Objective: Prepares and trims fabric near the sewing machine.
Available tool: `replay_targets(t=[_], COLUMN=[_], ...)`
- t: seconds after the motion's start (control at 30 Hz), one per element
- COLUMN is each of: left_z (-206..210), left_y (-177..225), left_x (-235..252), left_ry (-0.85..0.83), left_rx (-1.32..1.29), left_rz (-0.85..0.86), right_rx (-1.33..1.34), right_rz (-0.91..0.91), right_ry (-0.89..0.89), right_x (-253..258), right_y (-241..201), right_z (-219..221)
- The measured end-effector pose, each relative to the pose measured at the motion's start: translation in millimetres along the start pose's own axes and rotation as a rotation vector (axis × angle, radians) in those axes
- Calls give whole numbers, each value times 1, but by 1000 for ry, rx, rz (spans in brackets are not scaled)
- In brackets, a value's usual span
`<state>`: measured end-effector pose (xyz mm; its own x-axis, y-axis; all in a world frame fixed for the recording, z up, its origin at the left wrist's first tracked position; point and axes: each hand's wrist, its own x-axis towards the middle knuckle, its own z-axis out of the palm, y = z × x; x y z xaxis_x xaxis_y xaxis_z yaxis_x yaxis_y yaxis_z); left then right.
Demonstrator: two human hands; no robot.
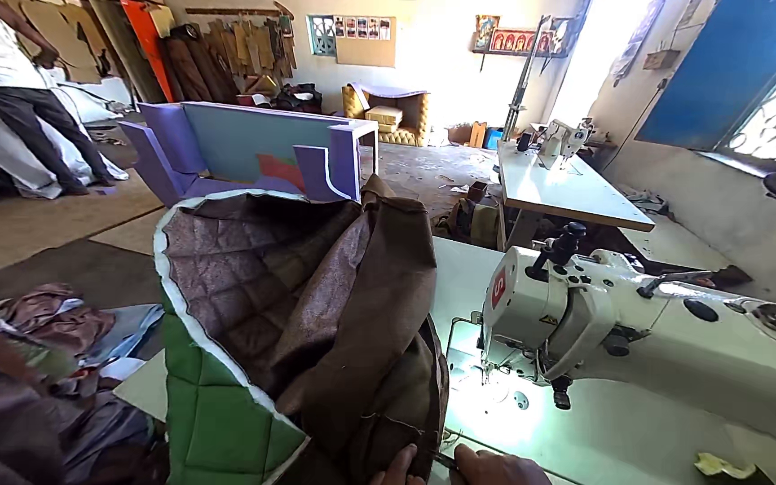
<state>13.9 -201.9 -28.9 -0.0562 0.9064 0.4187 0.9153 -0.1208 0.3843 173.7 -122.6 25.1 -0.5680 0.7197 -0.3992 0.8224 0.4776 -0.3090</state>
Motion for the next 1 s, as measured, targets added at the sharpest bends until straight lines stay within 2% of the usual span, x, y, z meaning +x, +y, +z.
replay_targets(t=[0.37, 0.67, 0.83, 1.0], left_z=[-1, 5, 5, -1], left_y=[-2, -4, -5, -5], left_x=[-1, -2, -4, -5], left_ry=[12, 58, 71, 70], left_rx=[-21, 14, -1, -13], left_rz=[-1, 30, 37, 31], right_rx=[-22, 50, 13, 17], right_rz=[0, 43, 18, 44], right_ry=[41, -57, 25, -33], right_x=[2, 4, 3, 2], right_y=[6, -4, 0, -1], right_z=[14, -7, 7, 8])
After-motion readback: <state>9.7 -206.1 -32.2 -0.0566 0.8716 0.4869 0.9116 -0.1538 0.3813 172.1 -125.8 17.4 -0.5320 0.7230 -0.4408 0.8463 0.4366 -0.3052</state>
